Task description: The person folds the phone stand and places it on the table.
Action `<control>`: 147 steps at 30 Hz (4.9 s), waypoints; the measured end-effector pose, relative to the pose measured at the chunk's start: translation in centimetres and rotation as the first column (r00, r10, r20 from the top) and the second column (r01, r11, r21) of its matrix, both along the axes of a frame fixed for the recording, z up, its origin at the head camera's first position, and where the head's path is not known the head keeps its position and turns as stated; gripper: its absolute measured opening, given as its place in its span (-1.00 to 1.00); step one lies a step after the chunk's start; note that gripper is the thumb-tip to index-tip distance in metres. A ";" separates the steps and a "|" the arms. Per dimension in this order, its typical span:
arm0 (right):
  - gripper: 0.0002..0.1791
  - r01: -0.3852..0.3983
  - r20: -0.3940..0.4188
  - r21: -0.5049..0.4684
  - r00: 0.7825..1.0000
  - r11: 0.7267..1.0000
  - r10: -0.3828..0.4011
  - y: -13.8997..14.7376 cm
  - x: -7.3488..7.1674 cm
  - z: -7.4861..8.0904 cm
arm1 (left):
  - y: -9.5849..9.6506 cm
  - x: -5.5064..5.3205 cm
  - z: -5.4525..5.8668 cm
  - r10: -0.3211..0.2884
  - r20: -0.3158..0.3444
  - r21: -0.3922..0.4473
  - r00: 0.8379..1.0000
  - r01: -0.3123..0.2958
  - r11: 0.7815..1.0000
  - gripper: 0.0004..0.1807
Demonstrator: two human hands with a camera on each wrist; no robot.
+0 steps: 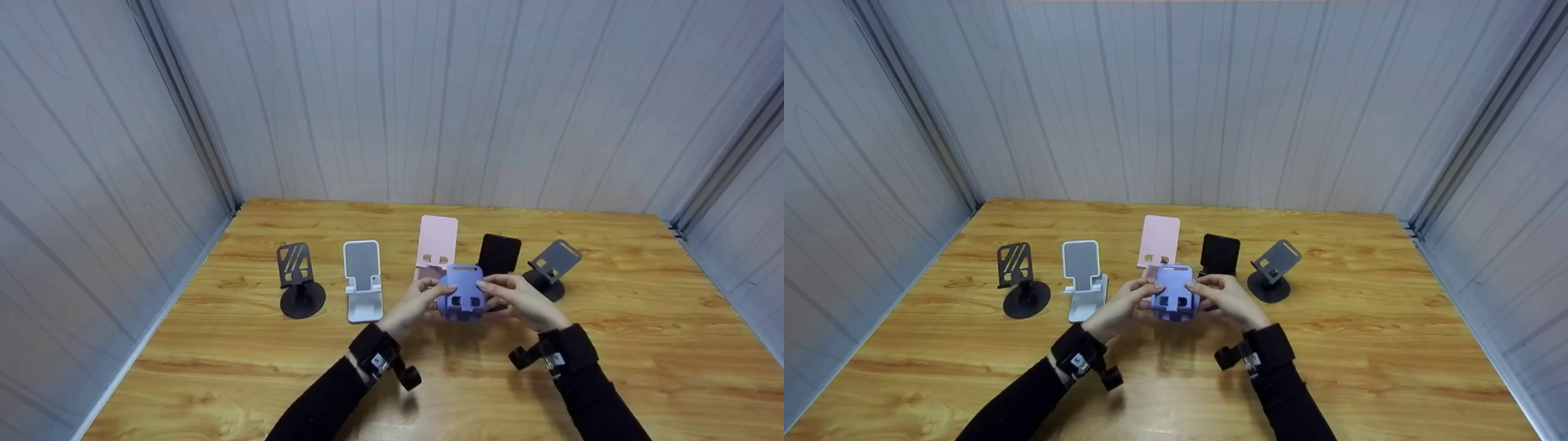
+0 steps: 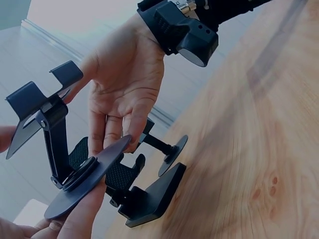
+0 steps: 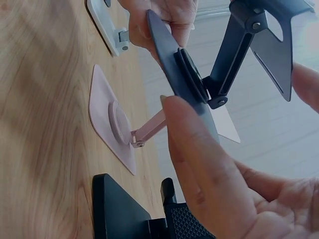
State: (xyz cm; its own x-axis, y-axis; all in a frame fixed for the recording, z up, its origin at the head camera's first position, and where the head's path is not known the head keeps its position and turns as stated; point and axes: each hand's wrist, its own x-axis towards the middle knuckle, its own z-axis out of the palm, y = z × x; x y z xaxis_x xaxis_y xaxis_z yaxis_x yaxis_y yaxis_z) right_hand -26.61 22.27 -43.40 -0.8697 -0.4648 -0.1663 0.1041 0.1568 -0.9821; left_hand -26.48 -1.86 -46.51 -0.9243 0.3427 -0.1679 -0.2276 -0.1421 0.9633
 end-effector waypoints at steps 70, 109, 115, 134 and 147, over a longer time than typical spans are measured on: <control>-0.65 -0.039 -0.065 -0.004 0.997 0.999 0.039 0.1 -0.1 -0.6 | -0.4 0.0 -0.1 -0.066 -0.174 0.002 0.983 0.068 0.998 -0.86; -0.64 -0.087 -0.085 -0.016 0.993 0.996 0.085 0.5 -0.1 -0.4 | -0.4 0.0 0.1 -0.095 -0.125 0.082 0.988 0.105 0.991 -0.87; -0.65 -0.105 -0.078 -0.019 0.992 0.994 0.103 0.8 -0.1 -0.1 | -0.4 0.1 0.3 -0.111 -0.121 0.086 0.986 0.122 0.989 -0.89; -0.63 -0.123 -0.100 -0.058 0.988 0.991 0.116 1.7 -0.1 0.3 | -0.9 -0.1 1.3 -0.213 -0.077 0.047 0.974 0.217 0.975 -0.51; -0.62 -0.089 -0.114 -0.108 0.990 0.990 0.077 3.5 -0.2 0.9 | -1.1 0.0 2.0 -0.246 -0.061 0.028 0.967 0.248 0.968 -0.29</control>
